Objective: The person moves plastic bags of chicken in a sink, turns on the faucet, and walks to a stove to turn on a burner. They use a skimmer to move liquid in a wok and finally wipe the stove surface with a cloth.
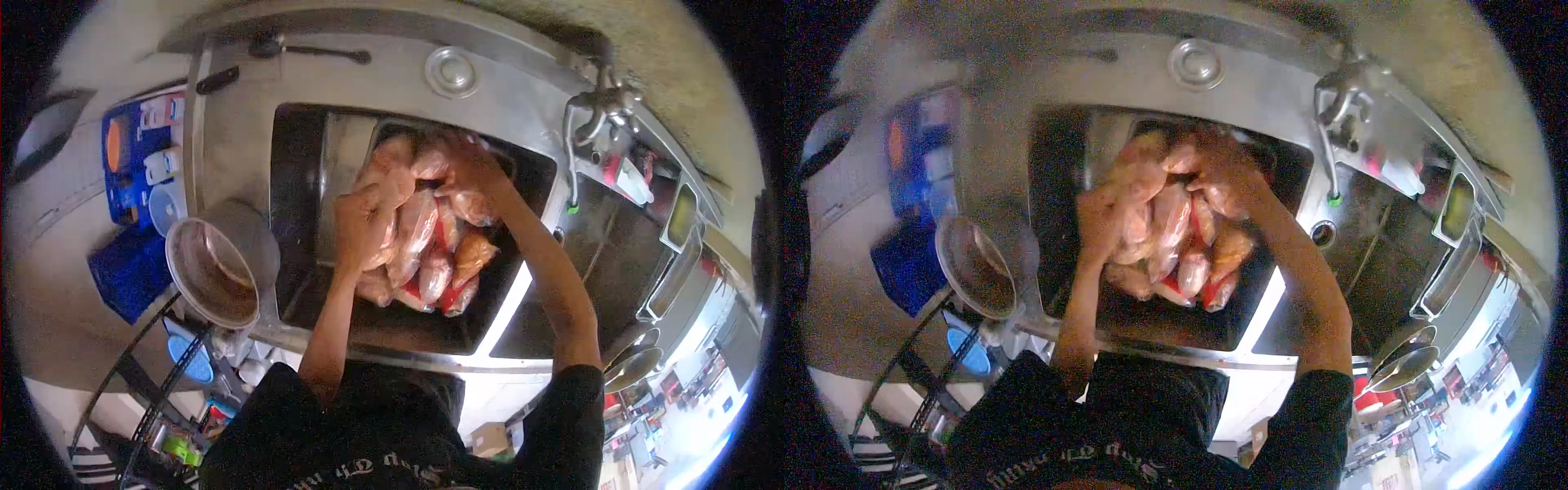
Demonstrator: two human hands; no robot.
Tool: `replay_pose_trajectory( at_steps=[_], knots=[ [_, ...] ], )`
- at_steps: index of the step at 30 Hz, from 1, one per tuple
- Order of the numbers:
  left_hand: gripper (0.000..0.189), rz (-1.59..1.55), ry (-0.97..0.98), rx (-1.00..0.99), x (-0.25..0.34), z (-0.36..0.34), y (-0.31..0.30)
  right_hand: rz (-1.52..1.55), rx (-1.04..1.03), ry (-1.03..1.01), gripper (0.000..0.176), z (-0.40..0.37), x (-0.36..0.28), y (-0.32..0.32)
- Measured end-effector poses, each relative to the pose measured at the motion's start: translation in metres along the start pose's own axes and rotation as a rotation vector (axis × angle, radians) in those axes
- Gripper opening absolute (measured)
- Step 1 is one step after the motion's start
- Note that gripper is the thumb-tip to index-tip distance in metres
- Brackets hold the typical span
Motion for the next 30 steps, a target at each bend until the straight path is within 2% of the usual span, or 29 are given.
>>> replay_pose_trajectory(
  at_steps=[1,2,3,4,5,6,7,8,9,10,12,14,15,16,17,18,19,20,21,22,24,26,28,29,30],
  knots=[
    [0.013,0.184,-0.08,-0.071,0.01,-0.01,-0.021,0.103,0.093,0.041,0.081,-0.01,-0.013,-0.02],
    [0.012,0.088,0.067,0.027,0.032,-0.015,-0.042,0.197,0.193,0.081,0.08,-0.018,-0.025,-0.049],
    [0.013,-0.013,0.222,0.133,0.051,-0.021,-0.061,0.369,0.213,0.174,0.069,-0.021,-0.04,-0.082],
    [0.015,-0.059,0.175,0.195,0.054,-0.031,-0.081,0.359,0.212,0.161,0.069,-0.029,-0.055,-0.08],
    [0.017,-0.11,0.13,0.252,0.051,-0.042,-0.101,0.78,0.344,0.412,0.068,-0.042,-0.063,-0.065],
    [0.018,-0.19,-0.039,0.303,0.038,-0.054,-0.122,1.202,0.47,0.667,0.067,-0.053,-0.071,-0.051],
    [0.02,-0.268,-0.21,0.35,0.027,-0.064,-0.136,1.193,0.467,0.66,0.067,-0.057,-0.086,-0.045],
    [0.02,-0.275,-0.203,0.354,0.035,-0.062,-0.138,1.346,0.421,0.739,0.069,-0.057,-0.1,-0.038],
    [0.023,-0.517,-0.218,0.46,0.049,-0.053,-0.144,1.504,0.373,0.821,0.071,-0.059,-0.111,-0.032],
    [0.027,-0.758,-0.231,0.56,0.055,-0.043,-0.149,1.506,0.383,0.818,0.071,-0.063,-0.117,-0.029],
    [0.035,-0.962,-0.449,0.553,0.032,-0.013,-0.141,2.262,0.592,0.959,0.063,-0.063,-0.122,-0.025],
    [0.033,-1.009,-0.443,0.621,-0.004,0.014,-0.11,1.791,0.632,0.733,0.064,-0.05,-0.108,-0.095],
    [0.034,-1.047,-0.463,0.489,-0.027,0.032,-0.087,1.695,0.503,0.802,0.06,-0.043,-0.097,-0.117],
    [0.034,-1.088,-0.488,0.36,-0.047,0.046,-0.064,1.49,0.521,0.824,0.057,-0.042,-0.086,-0.122],
    [0.036,-0.982,-0.426,0.312,-0.058,0.059,-0.039,1.42,0.644,0.631,0.056,-0.028,-0.094,-0.162],
    [0.038,-0.88,-0.359,0.265,-0.059,0.066,-0.02,0.999,0.647,0.505,0.056,-0.027,-0.081,-0.164],
    [0.038,-0.909,-0.36,0.285,-0.053,0.067,-0.015,1.066,0.735,0.563,0.055,-0.031,-0.078,-0.169],
    [0.042,-1.056,-0.384,0.088,-0.043,0.067,-0.01,1.133,0.824,0.629,0.054,-0.04,-0.078,-0.172],
    [0.045,-1.198,-0.402,-0.115,-0.035,0.067,-0.007,1.13,0.801,0.731,0.045,-0.058,-0.065,-0.159],
    [0.045,-1.225,-0.409,-0.096,-0.031,0.07,-0.011,1.126,0.773,0.835,0.037,-0.081,-0.047,-0.143],
    [0.053,-0.85,-0.109,-0.114,-0.026,0.078,-0.02,1.118,0.788,1.056,0.037,-0.123,-0.032,-0.137],
    [0.054,-0.304,0.12,-0.158,-0.05,0.084,-0.003,1.227,0.88,1.05,0.047,-0.16,-0.021,-0.134],
    [0.056,0.139,0.225,-0.213,-0.08,0.074,0.028,1.285,0.993,1.233,0.056,-0.167,-0.038,-0.149],
    [0.057,0.231,0.248,-0.189,-0.09,0.07,0.042,1.364,1.086,1.32,0.062,-0.155,-0.058,-0.17],
    [0.055,0.244,0.274,-0.096,-0.097,0.068,0.057,1.364,1.078,1.318,0.062,-0.158,-0.056,-0.17]
  ],
)
Point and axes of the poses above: each hand's wrist, its own z-axis towards the middle knuckle, its own y-axis out of the palm, x = y × z, the point moved 2 cm from there along z, towards the middle knuckle, and after that the axes turned 11 degrees about x, right-handed, at the moved point
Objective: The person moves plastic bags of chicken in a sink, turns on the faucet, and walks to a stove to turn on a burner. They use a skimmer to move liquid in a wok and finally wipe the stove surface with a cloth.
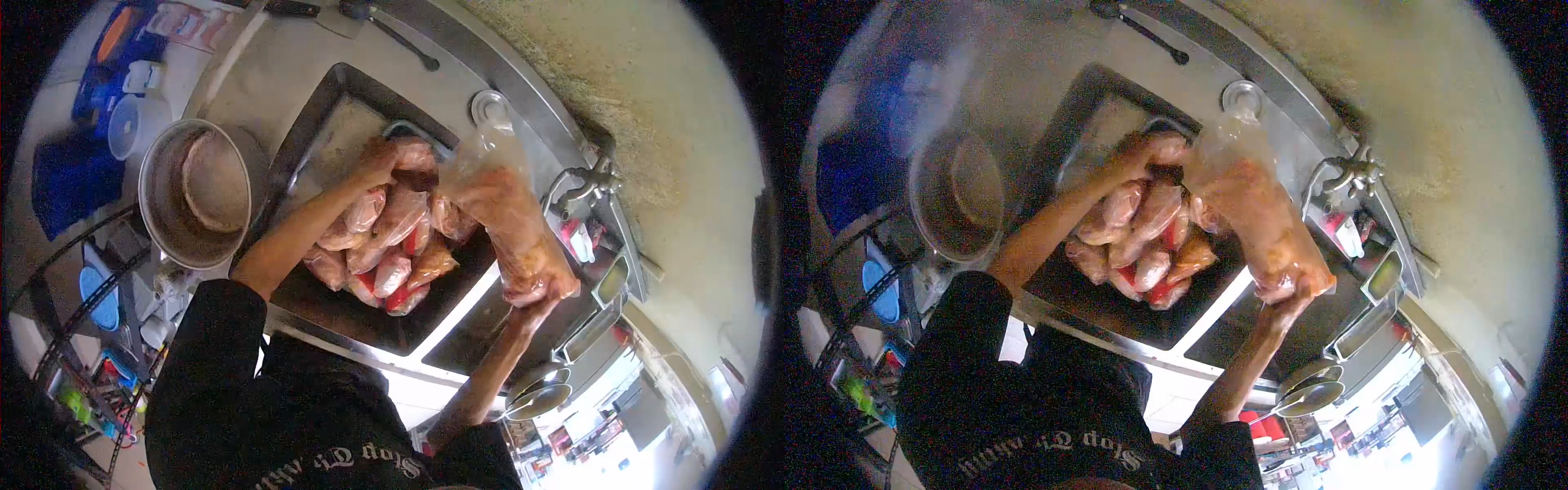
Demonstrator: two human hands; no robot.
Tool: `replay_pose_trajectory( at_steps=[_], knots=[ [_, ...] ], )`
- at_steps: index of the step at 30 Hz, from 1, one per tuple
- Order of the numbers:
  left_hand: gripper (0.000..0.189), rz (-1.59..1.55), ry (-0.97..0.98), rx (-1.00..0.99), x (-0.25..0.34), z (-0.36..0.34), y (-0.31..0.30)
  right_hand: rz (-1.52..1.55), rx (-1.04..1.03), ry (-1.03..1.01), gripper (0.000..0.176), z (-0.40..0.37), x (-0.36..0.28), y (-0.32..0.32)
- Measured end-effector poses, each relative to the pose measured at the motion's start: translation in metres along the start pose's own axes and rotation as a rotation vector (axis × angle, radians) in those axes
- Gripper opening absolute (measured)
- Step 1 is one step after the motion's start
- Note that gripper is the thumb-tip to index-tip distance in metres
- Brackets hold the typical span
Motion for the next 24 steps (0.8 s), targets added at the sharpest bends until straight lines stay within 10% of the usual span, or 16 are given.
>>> replay_pose_trajectory(
  at_steps=[2,6,8,12,18,20,22,24],
  knots=[
    [0.052,0.055,0.019,0.185,-0.004,-0.004,0.031,-0.062,-0.062,-0.149,0.064,0.005,-0.007,-0.013],
    [0.025,-0.798,-0.095,0.039,0.057,-0.026,0.013,-0.208,-0.223,-0.403,0.053,-0.013,-0.039,0.021],
    [0.031,-0.974,-0.288,0.138,0.072,-0.034,0.052,-0.315,-0.181,-0.366,0.073,-0.021,-0.046,0.048],
    [0.029,-1.396,-0.477,0.068,0.108,-0.031,0.073,-0.551,-0.52,-0.944,0.05,-0.04,-0.055,0.132],
    [0.029,-0.494,-0.147,0.564,0.121,-0.046,0.058,-1.13,-0.95,-0.88,0.069,-0.055,-0.031,0.223],
    [0.036,-0.969,-0.317,0.421,0.116,-0.049,0.106,-1.248,-1.098,-0.924,0.07,-0.071,-0.016,0.245],
    [0.04,-1.418,-0.513,0.38,0.11,-0.055,0.17,-1.462,-1.389,-1.376,0.072,-0.081,0.01,0.263],
    [0.031,-0.729,-0.213,0.236,0.107,-0.051,0.191,-1.215,-1.537,-1.613,0.073,-0.067,0.051,0.265]
  ],
)
Point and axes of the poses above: each hand's wrist, its own z-axis towards the middle knuckle, its own y-axis out of the palm, x = y × z, the point moved 2 cm from there along z, towards the middle knuckle, and after that the axes turned 11 degrees about x, right-handed, at the moved point
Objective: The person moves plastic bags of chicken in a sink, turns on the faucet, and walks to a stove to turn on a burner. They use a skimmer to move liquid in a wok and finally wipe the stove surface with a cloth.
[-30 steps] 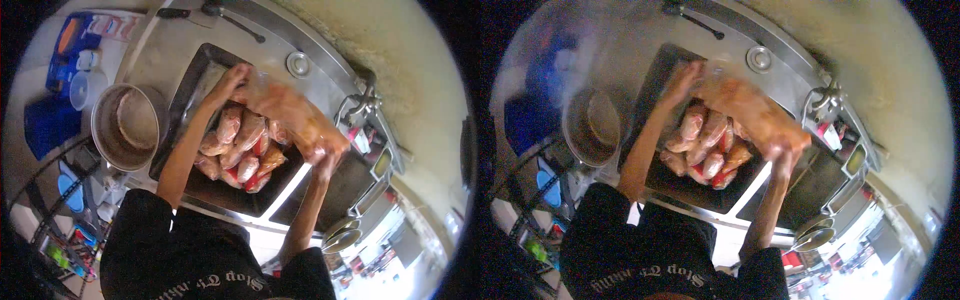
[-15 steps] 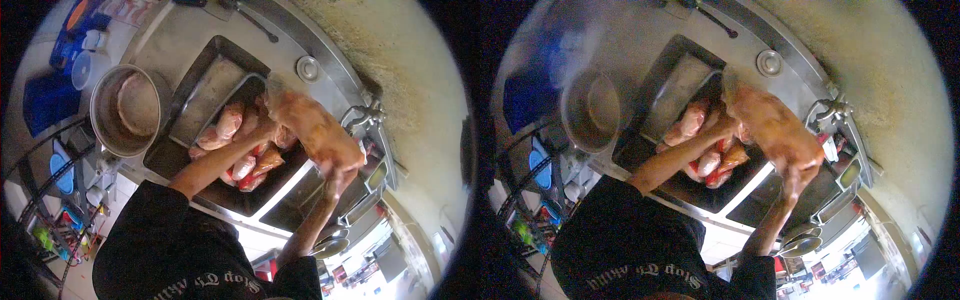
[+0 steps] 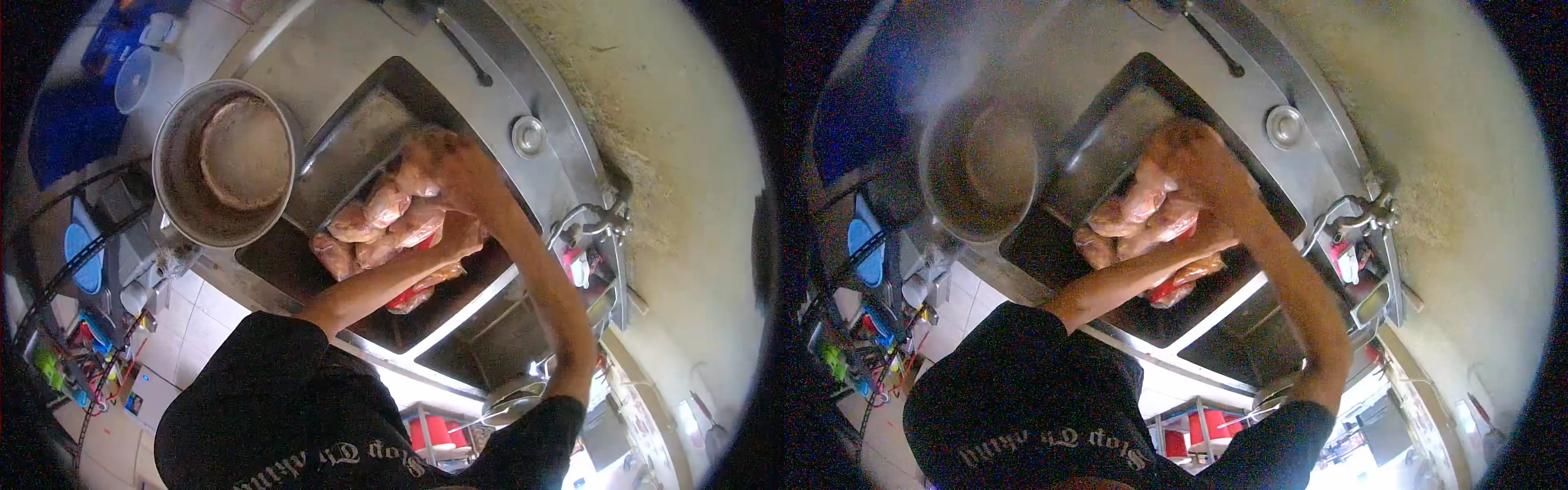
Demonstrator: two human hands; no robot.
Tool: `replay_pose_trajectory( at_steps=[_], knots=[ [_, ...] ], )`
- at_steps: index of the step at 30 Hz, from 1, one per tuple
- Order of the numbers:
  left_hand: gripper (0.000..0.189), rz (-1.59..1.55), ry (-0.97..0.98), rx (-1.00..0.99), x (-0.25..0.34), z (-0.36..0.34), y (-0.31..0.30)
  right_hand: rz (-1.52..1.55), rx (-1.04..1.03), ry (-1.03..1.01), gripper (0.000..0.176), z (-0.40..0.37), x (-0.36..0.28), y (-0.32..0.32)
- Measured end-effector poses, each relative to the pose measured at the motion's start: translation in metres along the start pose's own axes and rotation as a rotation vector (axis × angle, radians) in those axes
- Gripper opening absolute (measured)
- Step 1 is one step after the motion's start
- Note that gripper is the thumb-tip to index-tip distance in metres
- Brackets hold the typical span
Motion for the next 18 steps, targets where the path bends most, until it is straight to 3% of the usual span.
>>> replay_pose_trajectory(
  at_steps=[1,3,4,5,7,12,14,18],
  knots=[
    [0.029,0.22,0.111,-0.054,0.003,0.001,-0.001,-0.043,-0.047,-0.115,0.071,0.002,-0.001,0.01],
    [0.03,0.229,0.086,0.113,0.051,0.009,-0.041,-0.087,-0.093,-0.227,0.069,0.001,0.005,0.039],
    [0.031,0.229,0.076,0.169,0.074,0.012,-0.06,-0.055,-0.095,-0.287,0.054,-0.009,0.014,0.058],
    [0.034,0.26,0.076,0.1,0.092,0.013,-0.074,-0.022,-0.099,-0.349,0.04,-0.02,0.023,0.081],
    [0.046,0.501,0.169,0.008,0.115,0.006,-0.089,-0.022,-0.122,-0.349,0.041,-0.044,0.045,0.14],
    [0.054,0.596,0.29,-0.14,0.132,-0.034,-0.1,-0.086,-0.169,-0.19,0.047,-0.031,0.065,0.177],
    [0.049,0.46,0.198,-0.194,0.146,-0.053,-0.107,-0.114,-0.14,-0.084,0.05,-0.025,0.068,0.176],
    [0.035,0.309,0.328,-0.41,0.177,-0.085,-0.116,-0.242,-0.148,0.257,0.055,-0.025,0.052,0.171]
  ],
)
Point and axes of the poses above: each hand's wrist, its own z-axis towards the middle knuckle, its own y-axis out of the palm, x = y × z, the point moved 2 cm from there along z, towards the middle knuckle, and after that the axes turned 11 degrees about x, right-handed, at the moved point
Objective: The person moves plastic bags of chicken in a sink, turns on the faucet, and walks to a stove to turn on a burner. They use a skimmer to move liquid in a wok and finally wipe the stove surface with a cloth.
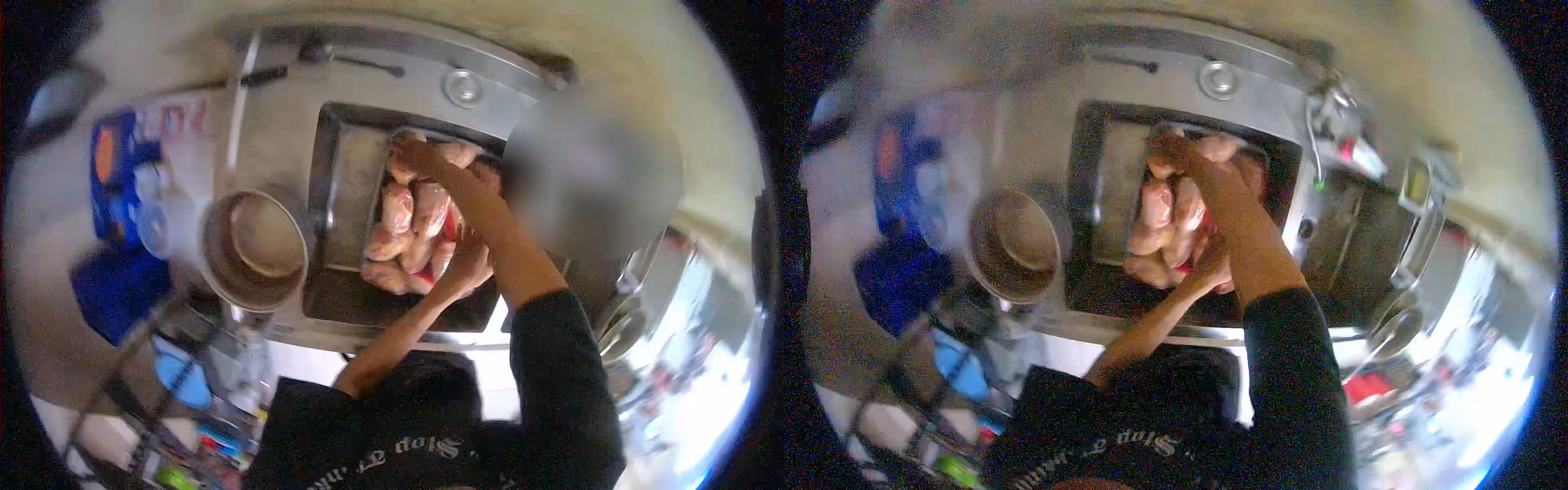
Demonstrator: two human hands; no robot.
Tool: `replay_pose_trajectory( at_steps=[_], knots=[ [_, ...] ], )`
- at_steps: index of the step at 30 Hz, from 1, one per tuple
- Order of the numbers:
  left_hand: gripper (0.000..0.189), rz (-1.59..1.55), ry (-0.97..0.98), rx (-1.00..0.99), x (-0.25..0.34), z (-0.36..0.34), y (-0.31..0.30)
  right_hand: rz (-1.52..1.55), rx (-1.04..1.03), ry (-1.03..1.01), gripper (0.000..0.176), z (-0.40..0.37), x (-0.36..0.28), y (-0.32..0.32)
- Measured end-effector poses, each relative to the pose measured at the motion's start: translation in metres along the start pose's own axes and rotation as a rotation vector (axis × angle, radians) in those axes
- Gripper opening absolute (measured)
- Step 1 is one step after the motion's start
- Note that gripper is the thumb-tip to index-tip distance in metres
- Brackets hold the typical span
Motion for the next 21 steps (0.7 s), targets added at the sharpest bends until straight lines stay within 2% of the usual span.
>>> replay_pose_trajectory(
  at_steps=[2,3,4,5,6,7,9,10,11,12,13,14,16,18,20,21],
  knots=[
    [0.032,-0.018,0.072,-0.064,0.024,-0.006,-0.031,-0.07,-0.095,0.201,0.058,0.006,-0.011,-0.006],
    [0.029,-0.017,-0.057,-0.317,0.032,-0.011,-0.051,-0.067,-0.117,0.272,0.059,0.005,-0.017,-0.015],
    [0.027,-0.016,-0.211,-0.569,0.037,-0.024,-0.067,-0.023,-0.053,0.296,0.06,-0.009,-0.024,-0.035],
    [0.029,-0.226,-0.029,-0.376,0.026,-0.04,-0.074,0.14,0.105,0.315,0.055,-0.039,-0.032,-0.074],
    [0.029,-0.283,-0.303,-0.476,0.017,-0.059,-0.089,0.208,0.189,0.341,0.053,-0.075,-0.032,-0.109],
    [0.03,-0.331,-0.356,-0.552,0.037,-0.062,-0.11,0.277,0.274,0.361,0.05,-0.113,-0.031,-0.146],
    [0.027,-0.577,-0.954,-0.578,-0.007,-0.093,-0.116,1.282,0.637,0.536,0.04,-0.201,-0.035,-0.185],
    [0.027,-0.569,-0.936,-0.593,-0.019,-0.095,-0.108,1.485,0.771,0.519,0.035,-0.24,-0.033,-0.178],
    [0.025,-0.032,-0.557,-0.511,-0.03,-0.091,-0.099,1.333,0.759,0.564,0.026,-0.281,-0.035,-0.202],
    [0.023,0.47,-0.157,-0.386,-0.038,-0.083,-0.086,0.875,0.353,0.828,0.024,-0.311,-0.026,-0.175],
    [0.023,0.475,0.274,-0.227,-0.048,-0.065,-0.058,0.719,0.496,0.727,0.026,-0.34,-0.024,-0.168],
    [0.025,0.469,0.698,-0.055,-0.05,-0.038,-0.026,0.82,0.568,0.742,0.023,-0.363,-0.014,-0.139],
    [0.032,-0.432,-0.256,0.104,-0.001,0.03,0.027,1.228,0.739,0.928,0.021,-0.389,-0.002,-0.126],
    [0.041,-0.389,-0.17,0.153,0.001,0.096,0.076,1.104,0.822,0.919,0.021,-0.403,0.012,-0.133],
    [0.043,-0.536,-0.411,0.287,-0.022,0.153,0.13,0.985,0.902,0.915,0.022,-0.408,0.034,-0.136],
    [0.043,-0.53,-0.403,0.295,-0.023,0.174,0.147,1.079,0.936,0.893,0.023,-0.408,0.045,-0.133]
  ],
)
Point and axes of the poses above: each hand's wrist, its own z-axis towards the middle knuckle, its own y-axis out of the palm, x = y × z, the point moved 2 cm from there along z, towards the middle knuckle, and after that the axes turned 11 degrees about x, right-handed, at the moved point
